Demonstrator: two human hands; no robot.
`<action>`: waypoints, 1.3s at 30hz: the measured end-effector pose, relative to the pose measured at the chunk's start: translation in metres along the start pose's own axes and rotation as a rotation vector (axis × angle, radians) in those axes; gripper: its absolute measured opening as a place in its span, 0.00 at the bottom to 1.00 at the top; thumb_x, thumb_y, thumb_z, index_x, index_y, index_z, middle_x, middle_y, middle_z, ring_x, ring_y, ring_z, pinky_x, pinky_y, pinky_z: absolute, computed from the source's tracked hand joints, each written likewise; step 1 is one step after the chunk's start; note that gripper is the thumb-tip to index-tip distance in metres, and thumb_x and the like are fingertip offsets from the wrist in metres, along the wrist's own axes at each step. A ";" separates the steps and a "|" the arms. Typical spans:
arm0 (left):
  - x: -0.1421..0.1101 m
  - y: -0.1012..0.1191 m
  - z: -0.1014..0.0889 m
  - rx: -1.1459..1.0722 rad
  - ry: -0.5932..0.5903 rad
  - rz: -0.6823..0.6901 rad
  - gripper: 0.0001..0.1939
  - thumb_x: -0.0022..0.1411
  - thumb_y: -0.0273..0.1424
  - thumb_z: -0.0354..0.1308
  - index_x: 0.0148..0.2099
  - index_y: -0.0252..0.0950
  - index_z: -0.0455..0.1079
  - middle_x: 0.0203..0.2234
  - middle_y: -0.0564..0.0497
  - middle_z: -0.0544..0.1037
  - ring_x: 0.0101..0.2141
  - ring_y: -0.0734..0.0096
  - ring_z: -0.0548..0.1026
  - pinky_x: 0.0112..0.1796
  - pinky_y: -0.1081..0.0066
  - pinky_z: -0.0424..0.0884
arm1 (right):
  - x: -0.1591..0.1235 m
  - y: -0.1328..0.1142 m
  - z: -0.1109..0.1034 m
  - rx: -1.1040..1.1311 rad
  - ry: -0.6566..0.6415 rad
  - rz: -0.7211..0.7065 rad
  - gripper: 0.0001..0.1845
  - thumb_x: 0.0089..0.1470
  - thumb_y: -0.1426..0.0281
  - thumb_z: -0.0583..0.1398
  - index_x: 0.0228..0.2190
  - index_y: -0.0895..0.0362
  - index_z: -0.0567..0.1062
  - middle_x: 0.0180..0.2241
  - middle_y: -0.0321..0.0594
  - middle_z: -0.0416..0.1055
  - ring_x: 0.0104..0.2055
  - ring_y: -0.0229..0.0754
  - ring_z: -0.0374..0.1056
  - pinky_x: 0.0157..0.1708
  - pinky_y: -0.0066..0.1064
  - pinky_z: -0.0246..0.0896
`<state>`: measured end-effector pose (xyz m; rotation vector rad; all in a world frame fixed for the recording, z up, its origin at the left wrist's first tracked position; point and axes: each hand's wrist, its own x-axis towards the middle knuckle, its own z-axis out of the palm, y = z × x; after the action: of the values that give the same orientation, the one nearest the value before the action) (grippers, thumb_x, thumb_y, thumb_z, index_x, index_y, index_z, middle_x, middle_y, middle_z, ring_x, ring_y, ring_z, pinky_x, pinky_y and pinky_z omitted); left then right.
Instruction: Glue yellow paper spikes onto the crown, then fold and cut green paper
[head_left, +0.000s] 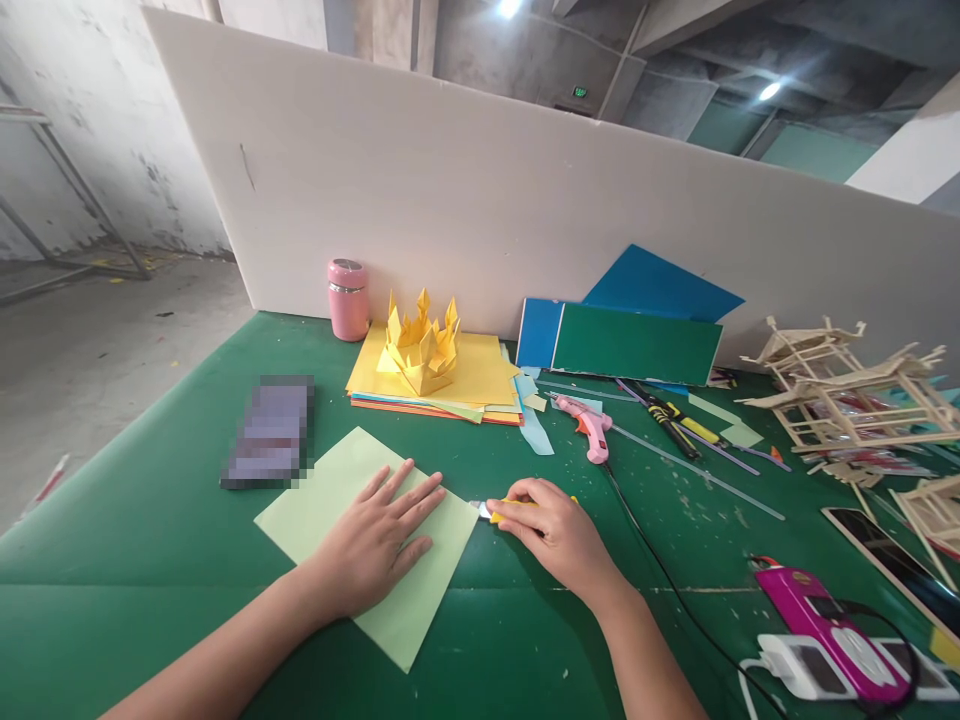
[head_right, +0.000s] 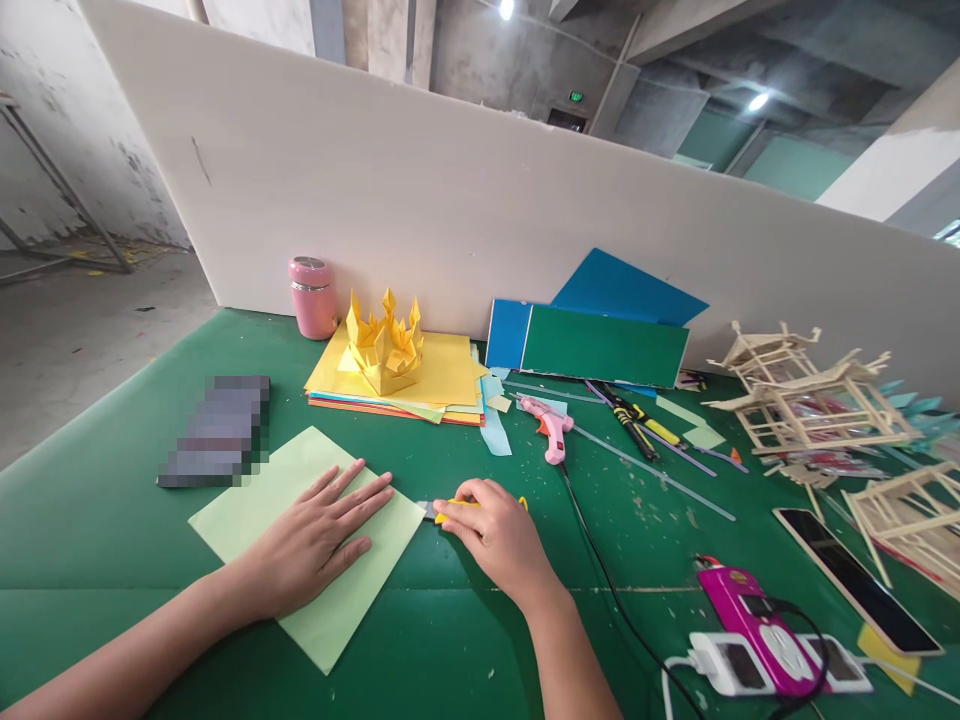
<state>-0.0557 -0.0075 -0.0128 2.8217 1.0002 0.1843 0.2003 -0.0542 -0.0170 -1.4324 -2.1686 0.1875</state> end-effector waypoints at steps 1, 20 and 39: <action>0.000 0.000 0.000 0.004 0.004 0.002 0.26 0.69 0.42 0.41 0.66 0.44 0.53 0.63 0.54 0.58 0.64 0.50 0.49 0.61 0.48 0.51 | 0.000 0.001 0.000 -0.002 0.008 0.007 0.12 0.60 0.69 0.56 0.41 0.51 0.79 0.34 0.41 0.72 0.36 0.43 0.69 0.32 0.33 0.65; 0.000 -0.003 0.008 0.031 0.073 0.035 0.26 0.69 0.43 0.41 0.66 0.44 0.53 0.63 0.54 0.58 0.63 0.48 0.52 0.59 0.46 0.55 | 0.014 -0.006 0.016 -0.035 0.081 -0.001 0.11 0.59 0.70 0.57 0.40 0.51 0.79 0.32 0.40 0.72 0.35 0.42 0.68 0.32 0.31 0.63; 0.003 -0.001 -0.001 0.020 0.114 -0.136 0.18 0.67 0.32 0.46 0.56 0.41 0.69 0.60 0.46 0.65 0.59 0.54 0.63 0.55 0.55 0.65 | 0.003 -0.010 -0.001 0.028 -0.064 -0.022 0.13 0.57 0.74 0.57 0.42 0.51 0.77 0.35 0.41 0.72 0.37 0.42 0.68 0.32 0.32 0.65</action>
<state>-0.0544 -0.0053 -0.0116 2.7741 1.2199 0.3245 0.1919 -0.0558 -0.0113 -1.4045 -2.2233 0.2573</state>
